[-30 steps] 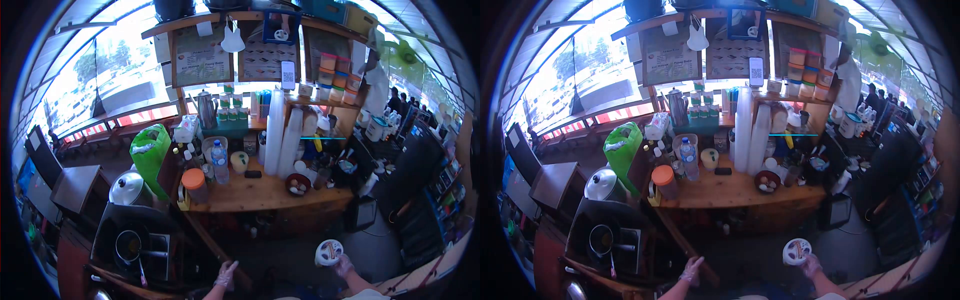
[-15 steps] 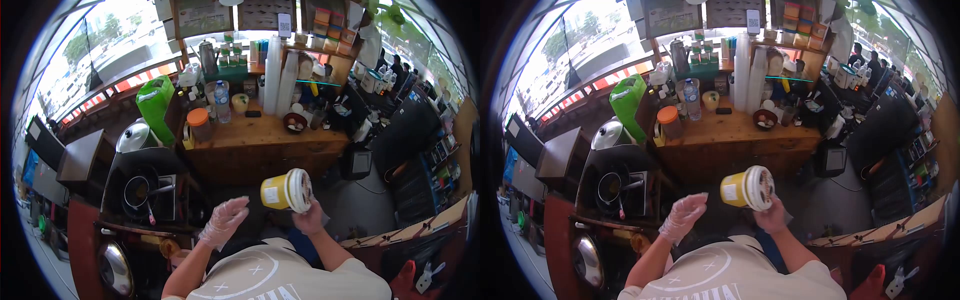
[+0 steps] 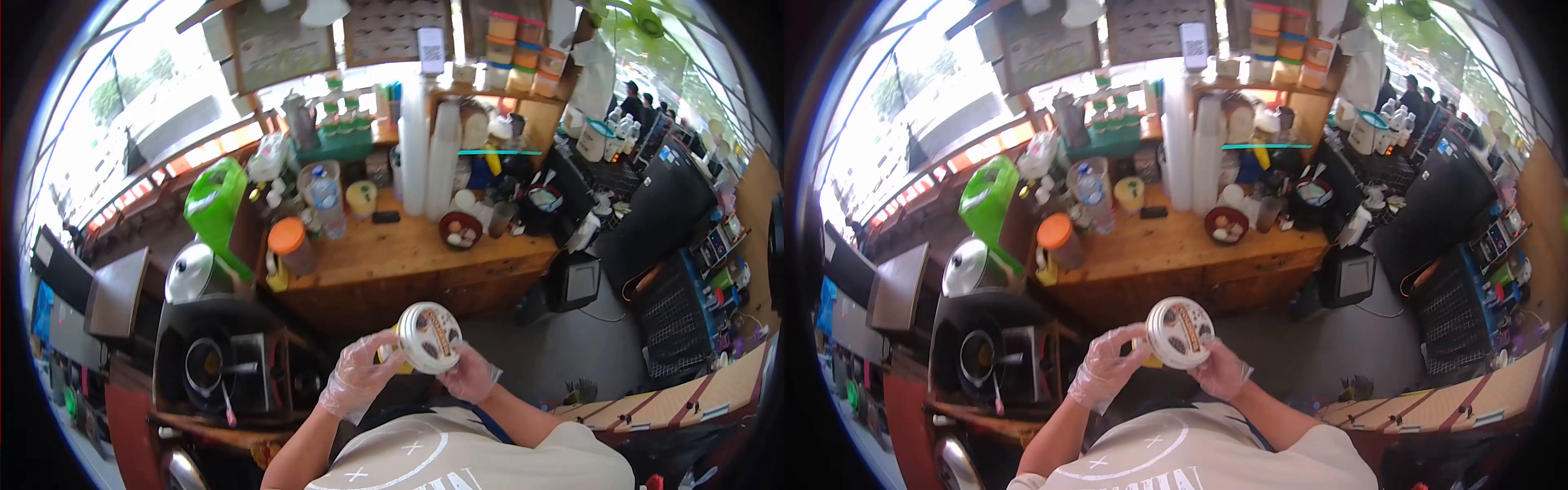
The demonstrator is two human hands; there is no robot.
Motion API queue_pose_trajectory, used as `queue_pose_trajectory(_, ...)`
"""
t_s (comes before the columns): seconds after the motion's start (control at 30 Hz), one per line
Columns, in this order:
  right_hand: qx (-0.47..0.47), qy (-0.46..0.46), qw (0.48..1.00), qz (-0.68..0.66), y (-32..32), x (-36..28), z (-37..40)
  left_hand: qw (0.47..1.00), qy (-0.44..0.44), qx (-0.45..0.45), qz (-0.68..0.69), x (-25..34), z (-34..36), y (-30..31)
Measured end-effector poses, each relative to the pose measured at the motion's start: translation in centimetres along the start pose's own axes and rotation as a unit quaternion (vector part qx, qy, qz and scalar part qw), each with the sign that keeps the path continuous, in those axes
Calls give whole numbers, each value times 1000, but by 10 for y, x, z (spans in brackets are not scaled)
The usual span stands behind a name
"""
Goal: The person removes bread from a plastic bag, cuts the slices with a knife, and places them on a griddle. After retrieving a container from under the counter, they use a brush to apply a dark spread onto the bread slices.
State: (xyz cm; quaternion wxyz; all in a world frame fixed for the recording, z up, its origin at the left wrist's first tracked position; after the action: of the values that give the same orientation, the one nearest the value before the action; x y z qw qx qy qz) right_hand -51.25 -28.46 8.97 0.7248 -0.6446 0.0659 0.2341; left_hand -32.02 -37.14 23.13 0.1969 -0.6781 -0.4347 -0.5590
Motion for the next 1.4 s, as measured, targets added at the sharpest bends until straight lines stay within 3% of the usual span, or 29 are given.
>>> queue_pose_trajectory(0.07,9,7,1000,-15,13,-35,-11,994,68,-57,-65,-20,-41,-10)
queue_pose_trajectory(0.13,205,-5,972,117,15,-69,-5,992,41,-74,-96,-38,-84,-16)
queue_pose_trajectory(0.2,187,13,973,134,83,-87,-4,989,20,-87,-118,-50,-135,-20)
queue_pose_trajectory(0.23,178,56,905,383,129,-100,0,984,-4,-100,-148,-46,-165,-20)
queue_pose_trajectory(0.27,155,96,772,609,146,-121,-10,984,-2,-95,-148,-44,-196,-17)
queue_pose_trajectory(0.33,286,26,901,325,127,-154,-9,974,-105,-82,-180,-35,-264,-3)
queue_pose_trajectory(0.4,398,72,854,329,138,-180,-4,972,-141,-15,-187,-13,-335,12)
queue_pose_trajectory(0.47,429,116,838,317,192,-194,1,973,-135,35,-185,-2,-412,32)
queue_pose_trajectory(0.53,447,127,834,297,198,-209,8,903,-301,63,-299,22,-481,43)
queue_pose_trajectory(0.57,447,132,833,298,200,-216,9,877,-328,63,-345,20,-518,50)
queue_pose_trajectory(0.67,504,143,810,264,209,-214,21,812,-349,44,-466,24,-615,61)
queue_pose_trajectory(0.77,562,186,770,237,190,-220,14,781,-372,19,-501,23,-685,66)
queue_pose_trajectory(0.8,626,78,725,277,176,-218,17,767,-378,7,-518,21,-702,67)
queue_pose_trajectory(0.83,679,-34,665,310,166,-213,20,754,-362,3,-547,17,-718,67)
queue_pose_trajectory(0.93,698,5,688,198,158,-201,3,729,-419,7,-542,12,-748,66)
queue_pose_trajectory(0.97,716,3,653,249,176,-194,0,735,-405,5,-543,8,-755,66)
queue_pose_trajectory(1.0,717,4,652,248,175,-195,-8,736,-407,5,-541,7,-758,66)
queue_pose_trajectory(1.07,692,60,703,154,164,-188,-25,720,-405,-14,-564,8,-754,64)
queue_pose_trajectory(1.1,676,3,700,232,184,-185,-22,720,-405,-17,-563,5,-752,65)
queue_pose_trajectory(1.13,676,0,700,230,204,-177,-21,725,-408,-37,-554,2,-749,65)
queue_pose_trajectory(1.2,625,97,715,296,230,-172,-27,730,-409,-58,-544,-5,-744,67)
queue_pose_trajectory(1.23,658,58,698,277,175,-194,-42,723,-436,-68,-532,-6,-738,67)
queue_pose_trajectory(1.27,658,56,698,278,196,-189,-39,715,-463,-77,-519,0,-727,66)
queue_pose_trajectory(1.33,544,203,796,174,242,-185,-45,740,-428,-78,-514,12,-707,68)
queue_pose_trajectory(1.37,543,201,796,176,224,-191,-46,759,-414,-72,-497,16,-697,71)
queue_pose_trajectory(1.4,563,183,779,206,167,-214,-55,778,-401,-66,-480,18,-687,73)
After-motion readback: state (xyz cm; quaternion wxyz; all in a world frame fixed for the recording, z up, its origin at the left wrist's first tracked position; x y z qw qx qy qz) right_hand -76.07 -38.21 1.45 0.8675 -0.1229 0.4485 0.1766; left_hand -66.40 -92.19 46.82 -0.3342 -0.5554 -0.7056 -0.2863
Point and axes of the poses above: each hand's wrist, its own z-axis away from the middle knuckle, its own y-axis out of the back of the hand, x = y × z, the point moved 5 cm from there along -z, towards the middle knuckle, and after that the axes turned 14 degrees about z, right-handed, at the moved point
